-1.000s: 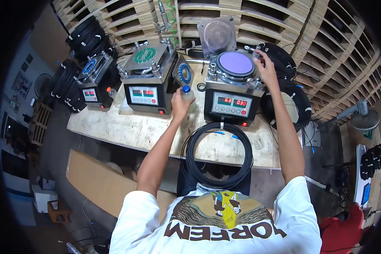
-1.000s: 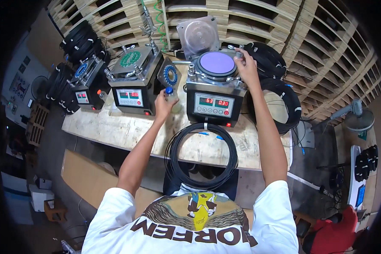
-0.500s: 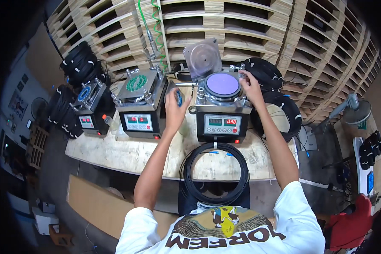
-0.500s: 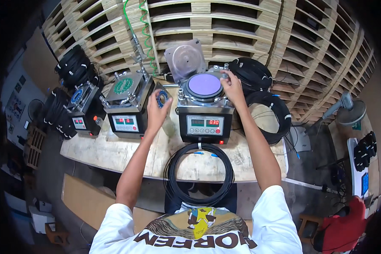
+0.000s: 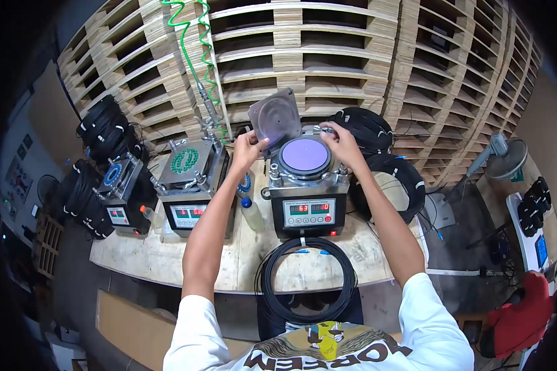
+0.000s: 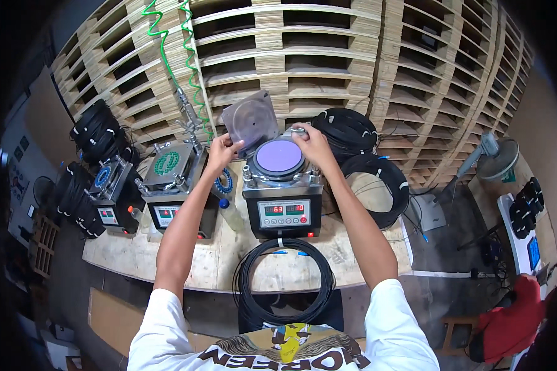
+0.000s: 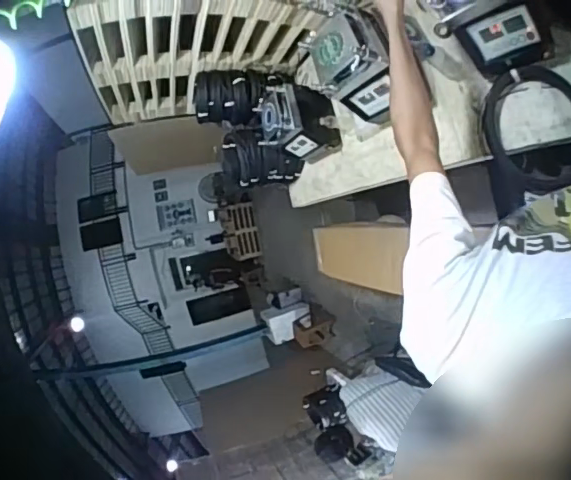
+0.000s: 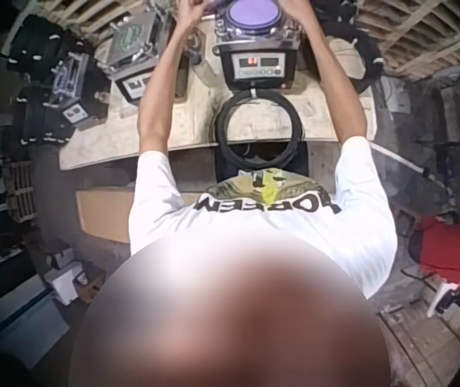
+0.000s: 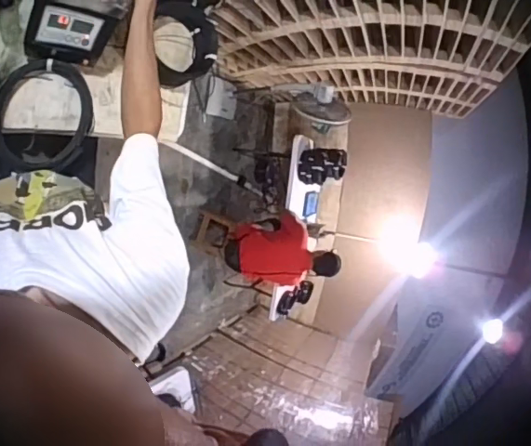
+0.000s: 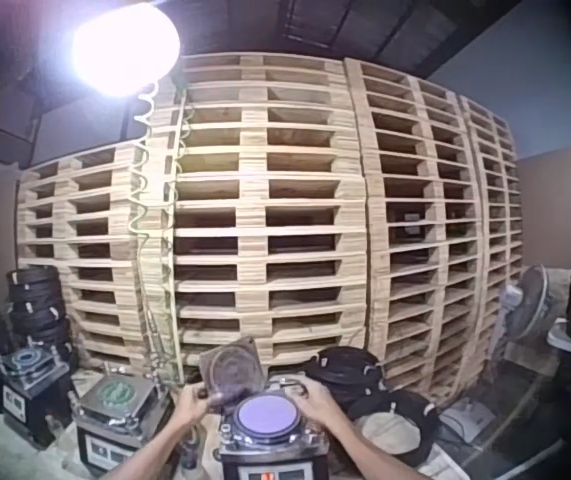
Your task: Polishing the ends of fiber optic cables using a polishing machine.
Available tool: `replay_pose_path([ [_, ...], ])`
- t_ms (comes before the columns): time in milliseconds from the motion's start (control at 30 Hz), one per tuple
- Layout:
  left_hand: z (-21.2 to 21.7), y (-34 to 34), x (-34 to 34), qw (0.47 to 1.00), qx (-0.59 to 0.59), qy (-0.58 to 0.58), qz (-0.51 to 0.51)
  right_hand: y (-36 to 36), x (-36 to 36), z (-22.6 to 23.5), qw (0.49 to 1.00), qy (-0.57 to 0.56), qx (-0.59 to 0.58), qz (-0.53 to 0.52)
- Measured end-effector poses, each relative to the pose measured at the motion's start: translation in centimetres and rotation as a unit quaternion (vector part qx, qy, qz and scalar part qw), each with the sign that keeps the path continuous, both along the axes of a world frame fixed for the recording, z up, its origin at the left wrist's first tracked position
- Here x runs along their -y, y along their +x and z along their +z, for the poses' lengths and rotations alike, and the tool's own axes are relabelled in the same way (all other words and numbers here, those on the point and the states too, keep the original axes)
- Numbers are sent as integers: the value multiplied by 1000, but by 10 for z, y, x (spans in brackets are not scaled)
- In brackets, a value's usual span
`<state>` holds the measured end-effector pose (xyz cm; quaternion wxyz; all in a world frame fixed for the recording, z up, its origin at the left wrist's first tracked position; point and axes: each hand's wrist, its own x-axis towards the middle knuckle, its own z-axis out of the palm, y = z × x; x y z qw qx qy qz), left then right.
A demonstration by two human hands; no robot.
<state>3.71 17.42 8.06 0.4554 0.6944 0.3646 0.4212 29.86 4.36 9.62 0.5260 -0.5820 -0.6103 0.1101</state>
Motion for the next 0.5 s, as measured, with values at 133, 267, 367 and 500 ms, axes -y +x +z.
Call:
replay_pose_path([
  [133, 15, 7, 21, 985, 6, 166, 33, -19, -17, 39, 990, -13, -97, 106],
  [267, 63, 11, 70, 953, -150, 255, 59, -36, 2, 73, 944, -72, -281, 155],
  [367, 66, 3, 77, 816, -225, 529, 61, -48, 18, 77, 922, -50, -355, 146],
  [500, 81, 6, 82, 827, -263, 496, 16, -18, 15, 39, 868, 32, -450, 209],
])
